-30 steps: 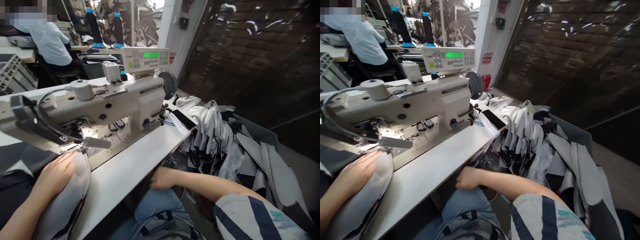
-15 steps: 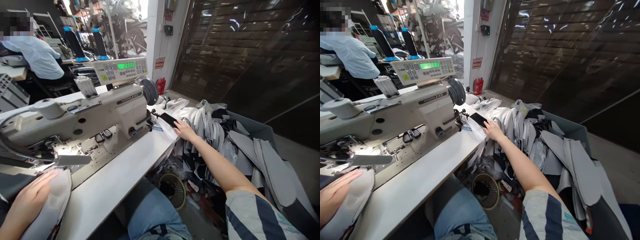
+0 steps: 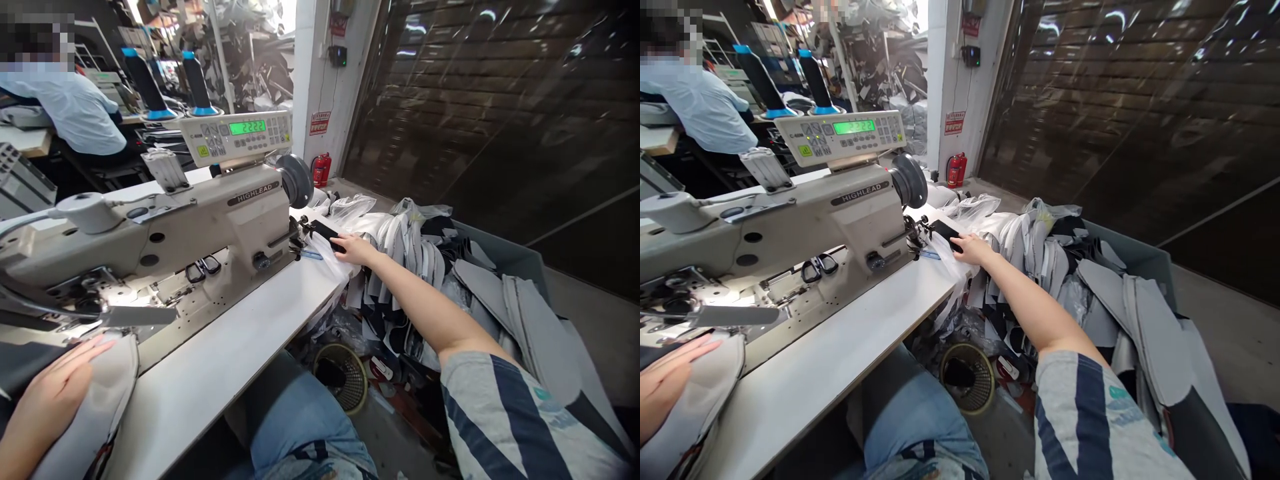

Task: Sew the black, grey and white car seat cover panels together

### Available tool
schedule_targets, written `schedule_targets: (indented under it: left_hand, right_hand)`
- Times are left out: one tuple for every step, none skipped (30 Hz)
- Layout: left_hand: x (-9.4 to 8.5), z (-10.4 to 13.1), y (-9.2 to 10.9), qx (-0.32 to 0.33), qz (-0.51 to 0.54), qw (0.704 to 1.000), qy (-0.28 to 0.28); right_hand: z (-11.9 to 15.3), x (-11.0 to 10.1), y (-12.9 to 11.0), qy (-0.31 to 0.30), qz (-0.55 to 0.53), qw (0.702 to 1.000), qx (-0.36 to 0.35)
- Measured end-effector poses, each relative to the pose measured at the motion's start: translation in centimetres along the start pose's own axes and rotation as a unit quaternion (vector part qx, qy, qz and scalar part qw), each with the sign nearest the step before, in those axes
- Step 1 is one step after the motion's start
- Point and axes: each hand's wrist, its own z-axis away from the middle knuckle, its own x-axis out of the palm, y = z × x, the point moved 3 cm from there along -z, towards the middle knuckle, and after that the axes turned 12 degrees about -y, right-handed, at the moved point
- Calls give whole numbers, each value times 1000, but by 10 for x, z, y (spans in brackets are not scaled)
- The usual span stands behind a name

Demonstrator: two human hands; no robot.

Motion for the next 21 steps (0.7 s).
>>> schedule_targets:
  left_hand:
    - [-1,1,0,1,46,999,5]
    - [-2,1,2,0,103,995,8]
    - [-4,2,4,-2,152,988,8]
    - [-6,3,8,-6,171,985,9]
    - [-8,4,12,-14,178,984,8]
    - [-11,5,16,-23,180,983,7]
    - [-13,5,20,-32,181,983,7]
    - [-15,5,24,-39,180,983,6]
    - [-16,6,26,-43,179,983,7]
    - [-17,6,28,-44,175,984,9]
    - [-17,6,28,-39,169,985,8]
    - [-17,6,29,-33,161,986,11]
    - [-17,6,28,-25,153,988,15]
    - [-17,6,28,-19,146,989,18]
    - [-17,6,28,-15,141,990,21]
    - [-18,6,28,-14,137,990,21]
    - [-18,7,28,-15,135,991,21]
    - [-19,7,28,-19,134,991,21]
    - [-19,7,29,-19,133,991,20]
    - [-20,8,31,-17,135,990,22]
    - [-21,8,32,-15,137,990,24]
  right_hand:
    - [4,0,-3,-2,1,1000,-7]
    - [7,0,-6,-3,1,1000,-11]
    - [10,1,-9,-2,-1,1000,-9]
    - [13,2,-12,3,-3,1000,-2]
    - [16,3,-15,13,-5,1000,10]
    - [18,4,-19,28,-8,999,23]
    - [20,4,-23,45,-12,998,35]
    - [22,4,-29,63,-17,997,44]
    - [23,5,-35,77,-23,995,50]
    - [23,5,-42,86,-31,994,53]
    - [22,6,-48,87,-39,994,53]
    - [21,7,-55,83,-49,994,53]
    - [19,8,-60,74,-61,994,52]
    - [18,10,-64,63,-75,994,48]
    - [17,11,-68,52,-91,994,42]
    - [17,12,-71,41,-108,993,32]
    - [19,13,-73,33,-126,991,19]
    - [22,13,-74,28,-142,989,6]
    - [26,13,-74,27,-156,987,-4]
    - [32,13,-73,31,-168,985,-9]
    - [37,12,-72,42,-175,984,-9]
